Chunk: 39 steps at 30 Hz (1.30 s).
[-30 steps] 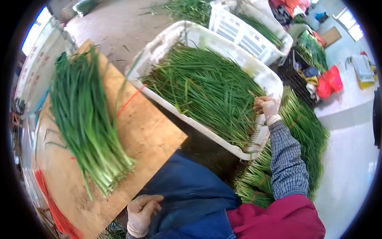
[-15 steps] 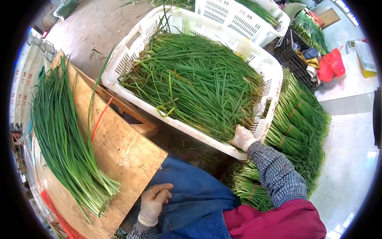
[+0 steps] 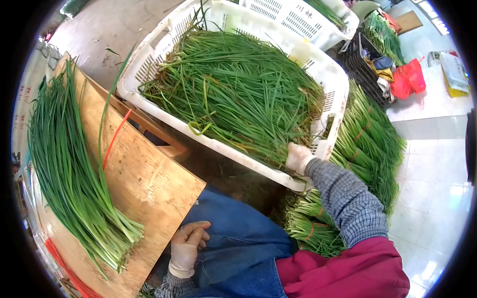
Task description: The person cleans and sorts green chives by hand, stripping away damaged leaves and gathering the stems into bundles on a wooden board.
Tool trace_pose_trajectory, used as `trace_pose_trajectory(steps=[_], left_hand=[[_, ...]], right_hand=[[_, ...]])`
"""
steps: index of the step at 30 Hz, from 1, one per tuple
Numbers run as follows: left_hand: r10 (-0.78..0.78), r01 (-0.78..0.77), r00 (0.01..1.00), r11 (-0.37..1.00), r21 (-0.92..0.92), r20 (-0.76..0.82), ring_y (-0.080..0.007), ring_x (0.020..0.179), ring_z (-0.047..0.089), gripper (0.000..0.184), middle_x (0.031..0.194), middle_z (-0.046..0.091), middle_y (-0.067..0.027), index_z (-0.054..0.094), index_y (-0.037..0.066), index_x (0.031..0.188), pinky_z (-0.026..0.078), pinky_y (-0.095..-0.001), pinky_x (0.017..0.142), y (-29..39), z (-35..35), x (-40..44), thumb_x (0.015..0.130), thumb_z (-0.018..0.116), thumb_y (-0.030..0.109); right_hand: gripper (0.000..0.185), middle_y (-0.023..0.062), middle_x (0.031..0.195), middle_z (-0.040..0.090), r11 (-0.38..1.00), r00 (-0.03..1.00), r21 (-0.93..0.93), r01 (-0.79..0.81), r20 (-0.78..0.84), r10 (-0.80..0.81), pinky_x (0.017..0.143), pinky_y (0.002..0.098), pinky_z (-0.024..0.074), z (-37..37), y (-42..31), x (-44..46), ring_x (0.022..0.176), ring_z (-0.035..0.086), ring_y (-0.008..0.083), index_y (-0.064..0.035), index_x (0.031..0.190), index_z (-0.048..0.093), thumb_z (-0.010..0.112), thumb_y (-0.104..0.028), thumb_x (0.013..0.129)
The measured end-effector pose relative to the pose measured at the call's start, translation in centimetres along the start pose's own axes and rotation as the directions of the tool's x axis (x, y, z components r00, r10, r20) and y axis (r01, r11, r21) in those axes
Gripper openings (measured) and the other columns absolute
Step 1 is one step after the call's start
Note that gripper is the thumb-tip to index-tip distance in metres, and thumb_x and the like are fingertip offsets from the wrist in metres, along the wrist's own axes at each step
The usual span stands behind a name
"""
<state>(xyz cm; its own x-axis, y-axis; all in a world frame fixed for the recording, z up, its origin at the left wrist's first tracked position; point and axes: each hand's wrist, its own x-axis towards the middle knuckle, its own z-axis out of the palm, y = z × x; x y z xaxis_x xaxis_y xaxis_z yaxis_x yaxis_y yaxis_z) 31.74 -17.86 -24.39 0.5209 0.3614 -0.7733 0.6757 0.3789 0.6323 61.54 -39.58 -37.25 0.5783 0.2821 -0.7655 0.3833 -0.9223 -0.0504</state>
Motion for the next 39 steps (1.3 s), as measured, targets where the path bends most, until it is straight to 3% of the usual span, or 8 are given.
trace_pose_trajectory(steps=[7, 14, 20, 24, 28, 31, 35, 39], left_hand=[[-0.017, 0.017, 1.0, 1.0, -0.025, 0.022, -0.0039, 0.056, 0.048, 0.019, 0.072, 0.06, -0.0025, 0.063, -0.001, 0.095, 0.038, -0.0148, 0.051, 0.1, 0.0, 0.2, 0.085, 0.05, 0.008], [0.002, 0.013, 0.96, 0.999, -0.052, 0.279, -0.0117, 0.059, 0.054, 0.024, 0.073, 0.061, -0.0078, 0.062, -0.004, 0.096, 0.043, -0.0223, 0.055, 3.8, 3.4, 2.6, 0.087, 0.047, 0.013], [0.023, 0.135, 0.8, 0.967, -0.218, 0.599, -0.023, 0.087, 0.059, 0.054, 0.099, 0.058, -0.016, 0.045, -0.007, 0.116, 0.049, -0.0321, 0.07, 5.6, 9.2, 7.9, 0.088, 0.049, 0.038], [0.023, 0.224, 0.758, 0.929, -0.294, 0.652, -0.028, 0.1, 0.055, 0.074, 0.11, 0.054, -0.0172, 0.039, -0.004, 0.123, 0.049, -0.0405, 0.078, 6.0, 11.6, 10.1, 0.082, 0.05, 0.057], [0.167, 0.249, 0.809, 0.772, -0.585, 0.564, -0.0247, 0.102, 0.054, 0.066, 0.111, 0.055, -0.011, 0.042, 0.002, 0.123, 0.046, -0.043, 0.085, 6.5, 12.3, 9.1, 0.082, 0.055, 0.052], [0.098, 0.172, 0.955, 0.588, -0.79, 0.28, -0.0197, 0.085, 0.059, 0.028, 0.098, 0.06, -0.0086, 0.056, -0.001, 0.104, 0.047, -0.0288, 0.079, 5.3, 13.2, 9.2, 0.081, 0.059, 0.017], [0.044, 0.217, 0.949, 0.625, -0.75, 0.312, -0.0222, 0.079, 0.061, 0.027, 0.089, 0.061, -0.0142, 0.054, -0.004, 0.103, 0.053, -0.0336, 0.07, 6.2, 11.6, 7.9, 0.082, 0.05, 0.011], [0.027, 0.186, 0.962, 0.665, -0.724, 0.273, -0.0245, 0.073, 0.062, 0.029, 0.089, 0.06, -0.0156, 0.052, -0.006, 0.105, 0.055, -0.0343, 0.064, 6.9, 11.8, 7.2, 0.082, 0.05, 0.011]], right_hand=[[0.055, 0.0177, 0.081, 0.063, 0.863, 0.99, 0.495, 0.102, 0.037, -0.138, 0.065, 0.0302, 0.0483, -8.8, 2.5, -1.0, 0.07, 0.06, 0.0218, 0.0145, 0.099, 0.058, 0.073, -0.013, 0.053], [0.037, 0.0106, 0.072, 0.065, 0.818, 0.977, 0.56, 0.134, 0.063, -0.204, 0.061, 0.0269, 0.0457, -11.4, 1.4, -1.7, 0.064, 0.057, 0.014, 0.0076, 0.081, 0.065, 0.071, -0.019, 0.056], [0.032, 0.0135, 0.075, 0.063, 0.767, 0.825, 0.317, 0.558, -0.121, -0.551, 0.065, 0.0277, 0.0459, -12.6, -1.1, -5.0, 0.065, 0.058, 0.0191, 0.0061, 0.077, 0.066, 0.069, -0.02, 0.059], [0.033, 0.0125, 0.064, 0.06, 0.797, 0.96, 0.556, 0.236, -0.009, -0.279, 0.054, 0.0282, 0.0469, -12.0, -4.9, -9.1, 0.056, 0.058, 0.0189, 0.0073, 0.073, 0.06, 0.067, -0.023, 0.062], [0.03, 0.0171, 0.069, 0.063, 0.881, 0.909, 0.248, 0.403, -0.224, -0.352, 0.057, 0.0345, 0.0502, -9.4, -9.0, -12.7, 0.06, 0.063, 0.0276, 0.0033, 0.06, 0.058, 0.06, -0.026, 0.065], [0.038, 0.0195, 0.075, 0.062, 0.834, 0.806, 0.001, 0.552, -0.256, -0.533, 0.062, 0.0402, 0.0497, -8.4, -10.4, -13.9, 0.071, 0.063, 0.0333, 0.0043, 0.072, 0.061, 0.059, -0.033, 0.069], [0.045, 0.0108, 0.067, 0.062, 0.715, 0.829, 0.596, 0.366, 0.14, -0.541, 0.057, 0.0312, 0.049, -11.9, -7.3, -10.7, 0.061, 0.06, 0.0183, 0.0055, 0.088, 0.062, 0.062, -0.038, 0.078], [0.047, 0.0151, 0.077, 0.064, 0.798, 0.988, 0.583, 0.156, -0.073, -0.139, 0.071, 0.035, 0.0492, -8.6, -2.1, -3.7, 0.074, 0.062, 0.0244, 0.0032, 0.09, 0.063, 0.056, -0.042, 0.081]])
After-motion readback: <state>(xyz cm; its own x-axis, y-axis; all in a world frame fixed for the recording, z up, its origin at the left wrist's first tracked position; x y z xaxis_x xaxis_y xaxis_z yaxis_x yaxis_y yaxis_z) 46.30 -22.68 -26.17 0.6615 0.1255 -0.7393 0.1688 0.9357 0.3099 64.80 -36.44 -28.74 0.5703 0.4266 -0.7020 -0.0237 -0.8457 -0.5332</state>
